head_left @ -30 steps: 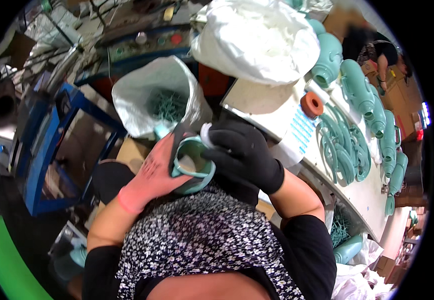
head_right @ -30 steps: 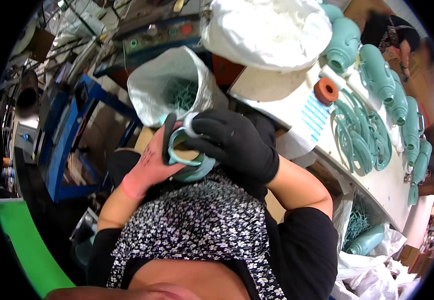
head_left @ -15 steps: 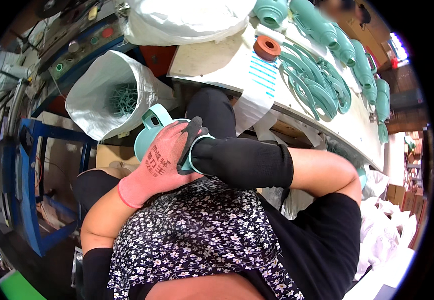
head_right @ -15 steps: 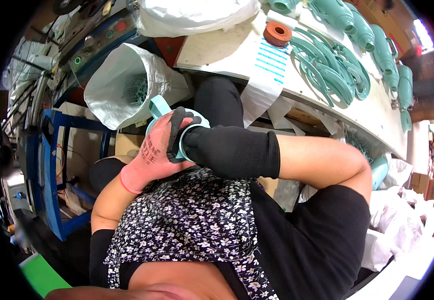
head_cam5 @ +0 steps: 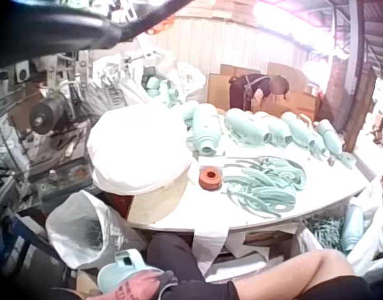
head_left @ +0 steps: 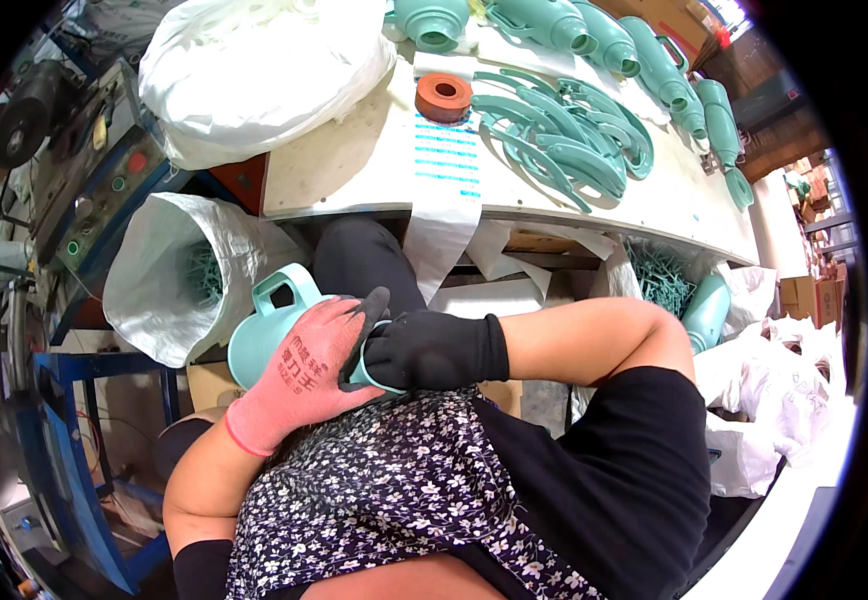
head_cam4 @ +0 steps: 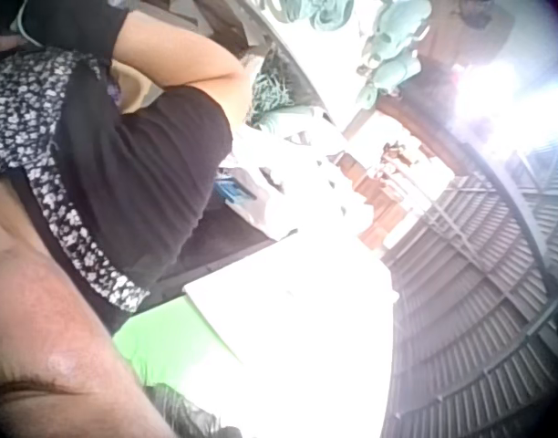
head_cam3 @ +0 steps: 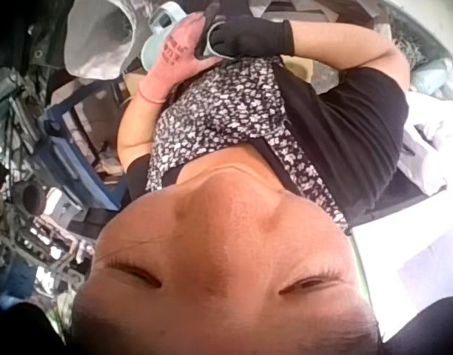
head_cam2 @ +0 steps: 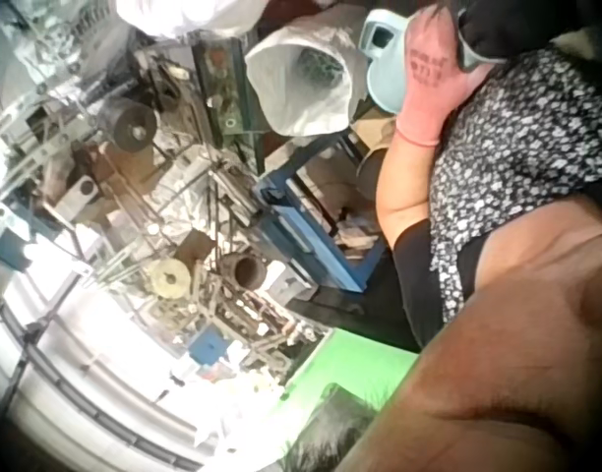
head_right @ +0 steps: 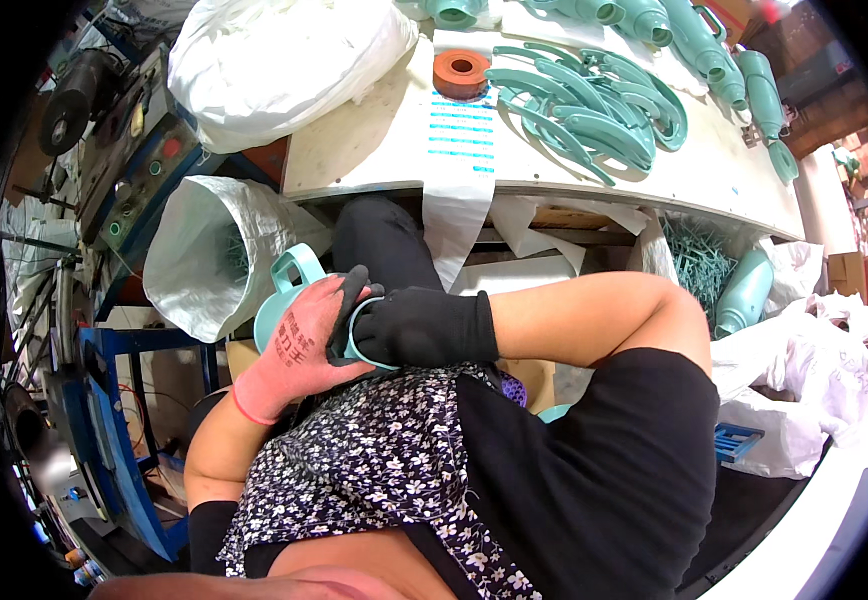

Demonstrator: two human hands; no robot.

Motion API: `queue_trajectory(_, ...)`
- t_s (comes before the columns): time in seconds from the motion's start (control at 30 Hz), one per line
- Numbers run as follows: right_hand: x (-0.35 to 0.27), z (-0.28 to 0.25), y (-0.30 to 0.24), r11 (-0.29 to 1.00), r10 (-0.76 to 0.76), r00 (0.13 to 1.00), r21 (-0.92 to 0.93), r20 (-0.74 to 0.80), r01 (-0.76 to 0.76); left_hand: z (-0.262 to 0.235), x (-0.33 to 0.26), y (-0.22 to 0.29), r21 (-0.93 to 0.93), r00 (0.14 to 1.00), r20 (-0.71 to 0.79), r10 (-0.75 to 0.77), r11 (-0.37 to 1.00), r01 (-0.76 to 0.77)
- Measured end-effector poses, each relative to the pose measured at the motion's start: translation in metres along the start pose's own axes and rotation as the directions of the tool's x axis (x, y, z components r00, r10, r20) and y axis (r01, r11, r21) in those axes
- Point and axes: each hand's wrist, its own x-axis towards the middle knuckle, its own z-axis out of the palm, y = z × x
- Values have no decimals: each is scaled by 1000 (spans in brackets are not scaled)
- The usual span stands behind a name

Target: The person assembles light blue plastic pitchers by attaching handles and applying labels. They pick up a pitcher body, attach a handle, and then apply a label to the side before placing the finished unit on a nearby surface. The process is repeated for multiple units in a continuous assembly line workflow.

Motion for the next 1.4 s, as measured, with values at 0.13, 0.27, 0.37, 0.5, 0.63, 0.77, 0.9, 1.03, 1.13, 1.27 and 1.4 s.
queue_trajectory(0.13,-10,2,17,958,53,998,282,20,-56,0,14,1,11,999,52,3,1000,-3)
queue_trajectory(0.27,-19,-10,17,991,-58,994,116,-94,69,-17,17,-5,-39,999,-27,19,999,-20)
queue_trajectory(0.37,-35,-17,15,989,78,996,120,32,-81,-23,-27,-66,95,778,-434,-455,835,542)
queue_trajectory(0.5,-38,-30,32,963,189,981,185,49,-195,2,-143,-165,-298,446,-225,-866,497,815)
queue_trajectory(0.63,-75,-28,106,776,630,486,459,-606,-433,13,-136,-116,195,786,-269,-557,768,610)
queue_trajectory(0.77,-108,-32,181,694,355,453,-94,-818,-714,15,-153,-131,221,743,-455,-491,746,628)
queue_trajectory(0.9,-104,-24,190,659,406,362,-5,-839,-752,-6,-143,-119,242,642,-604,-472,660,712)
queue_trajectory(1.03,-106,-18,187,736,314,377,-27,-871,-676,-46,-142,-94,-17,451,-771,-449,722,691)
queue_trajectory(1.13,-83,-40,140,788,219,490,-144,-844,-599,-79,-103,-49,-331,283,-815,-506,807,489)
queue_trajectory(1.27,15,-89,49,944,301,690,308,-658,-118,-100,-76,-29,-363,422,-777,-467,880,305)
queue_trajectory(1.4,90,-116,15,972,-37,936,205,-350,115,-111,-45,-5,-472,581,-662,-473,866,166)
